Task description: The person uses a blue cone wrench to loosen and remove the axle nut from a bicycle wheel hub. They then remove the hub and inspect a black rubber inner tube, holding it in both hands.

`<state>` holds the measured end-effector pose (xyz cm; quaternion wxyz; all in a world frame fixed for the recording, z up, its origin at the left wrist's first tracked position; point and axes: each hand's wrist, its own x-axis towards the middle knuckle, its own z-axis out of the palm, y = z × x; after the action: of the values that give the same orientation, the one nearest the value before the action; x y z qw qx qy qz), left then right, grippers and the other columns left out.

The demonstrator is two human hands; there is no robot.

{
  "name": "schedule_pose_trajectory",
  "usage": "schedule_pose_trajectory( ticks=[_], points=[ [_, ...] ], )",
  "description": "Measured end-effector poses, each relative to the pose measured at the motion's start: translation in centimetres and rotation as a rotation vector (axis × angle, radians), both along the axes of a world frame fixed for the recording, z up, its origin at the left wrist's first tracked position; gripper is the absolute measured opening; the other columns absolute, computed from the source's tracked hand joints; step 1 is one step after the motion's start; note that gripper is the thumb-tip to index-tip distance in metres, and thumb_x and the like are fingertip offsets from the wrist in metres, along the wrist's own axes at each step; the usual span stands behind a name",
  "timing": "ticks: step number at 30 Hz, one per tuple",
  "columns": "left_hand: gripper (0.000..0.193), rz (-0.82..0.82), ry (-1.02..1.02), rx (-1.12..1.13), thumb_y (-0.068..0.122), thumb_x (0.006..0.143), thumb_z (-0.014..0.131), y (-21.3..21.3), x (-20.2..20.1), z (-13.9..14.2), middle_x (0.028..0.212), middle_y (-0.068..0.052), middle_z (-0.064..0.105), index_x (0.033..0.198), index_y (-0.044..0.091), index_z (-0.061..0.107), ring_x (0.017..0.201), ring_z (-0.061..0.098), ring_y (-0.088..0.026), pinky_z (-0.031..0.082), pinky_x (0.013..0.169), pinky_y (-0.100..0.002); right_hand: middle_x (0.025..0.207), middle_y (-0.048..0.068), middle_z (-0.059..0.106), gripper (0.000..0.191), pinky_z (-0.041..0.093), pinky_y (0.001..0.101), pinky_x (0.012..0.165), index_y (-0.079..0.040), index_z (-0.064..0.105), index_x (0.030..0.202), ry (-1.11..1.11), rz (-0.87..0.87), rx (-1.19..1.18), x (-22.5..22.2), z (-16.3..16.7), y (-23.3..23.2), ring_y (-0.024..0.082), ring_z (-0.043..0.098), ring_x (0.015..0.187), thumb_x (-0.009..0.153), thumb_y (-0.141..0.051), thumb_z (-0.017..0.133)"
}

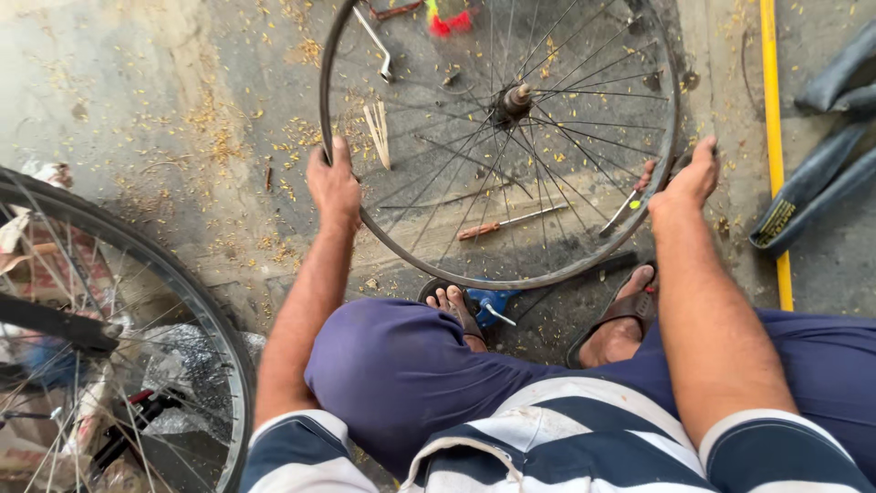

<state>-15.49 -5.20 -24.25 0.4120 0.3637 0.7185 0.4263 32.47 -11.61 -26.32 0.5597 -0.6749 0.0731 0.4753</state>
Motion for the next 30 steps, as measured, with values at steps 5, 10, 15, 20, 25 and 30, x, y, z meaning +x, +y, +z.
schedule_pose_trajectory(
  ticks=[5, 10, 15, 20, 25, 30],
  points=[
    [0.030, -0.179, 0.026, 0.287, 0.034, 0.108, 0.066, 3.4, -0.9, 11.3, 0.080, 0.005, 0.052, 0.100, 0.006, 0.056, 0.063, 0.049, -0.007, 0.041, 0.048, -0.027, 0.081, 0.012, 0.065, 0.049, 0.052, 0.0480, 0.060, -0.013, 0.060, 0.105, 0.123, -0.123, 0.222, -4.3, -0.2, 2.3, 0.030, 0.066, 0.066, 0.104, -0.061, 0.049],
    [0.022, -0.350, 0.182, 0.621, 0.020, 0.113, 0.075, 4.0, 1.3, 22.6, 0.080, 0.002, 0.054, 0.116, 0.007, 0.058, 0.066, 0.048, -0.009, 0.040, 0.057, -0.030, 0.095, 0.008, 0.066, 0.048, 0.057, 0.0490, 0.063, -0.014, 0.061, 0.115, 0.105, 0.043, 0.185, -7.4, 0.0, 6.1, 0.025, 0.069, 0.070, 0.101, -0.060, 0.058],
    [0.031, -0.532, 0.523, 0.867, 0.020, 0.110, 0.074, 4.9, 7.5, 27.3, 0.094, -0.007, 0.065, 0.129, 0.005, 0.053, 0.078, 0.063, -0.020, 0.054, 0.072, -0.038, 0.113, 0.011, 0.067, 0.054, 0.054, 0.0521, 0.083, -0.011, 0.056, 0.132, -0.594, 0.461, -0.098, -10.8, -1.0, 5.2, 0.032, 0.067, 0.095, 0.100, -0.054, 0.065],
    [0.035, -0.576, 0.635, 0.855, 0.024, 0.109, 0.073, 7.1, 11.3, 28.0, 0.092, -0.013, 0.064, 0.129, 0.005, 0.053, 0.083, 0.066, -0.031, 0.051, 0.077, -0.045, 0.134, 0.028, 0.052, 0.069, 0.043, 0.0578, 0.102, -0.010, 0.054, 0.137, -1.118, 0.840, -0.155, -12.8, -1.8, 2.9, 0.046, 0.051, 0.124, 0.085, -0.050, 0.076],
    [0.032, -0.591, 0.646, 0.870, 0.023, 0.110, 0.069, 9.7, 12.7, 28.8, 0.101, -0.015, 0.068, 0.130, 0.005, 0.052, 0.092, 0.067, -0.039, 0.051, 0.081, -0.049, 0.142, 0.025, 0.052, 0.059, 0.040, 0.0534, 0.118, -0.004, 0.054, 0.138, -1.244, 0.485, 0.243, -11.9, 3.1, 6.4, 0.041, 0.048, 0.141, 0.102, -0.047, 0.071],
    [0.028, -0.565, 0.708, 0.894, 0.028, 0.113, 0.070, 11.2, 13.7, 28.6, 0.099, -0.015, 0.068, 0.123, 0.007, 0.055, 0.091, 0.067, -0.040, 0.050, 0.079, -0.050, 0.136, 0.016, 0.059, 0.059, 0.039, 0.0489, 0.119, -0.005, 0.051, 0.140, -1.603, 0.427, 0.623, -10.2, 10.9, 11.2, 0.035, 0.050, 0.136, 0.095, -0.020, 0.086]
  ],
)
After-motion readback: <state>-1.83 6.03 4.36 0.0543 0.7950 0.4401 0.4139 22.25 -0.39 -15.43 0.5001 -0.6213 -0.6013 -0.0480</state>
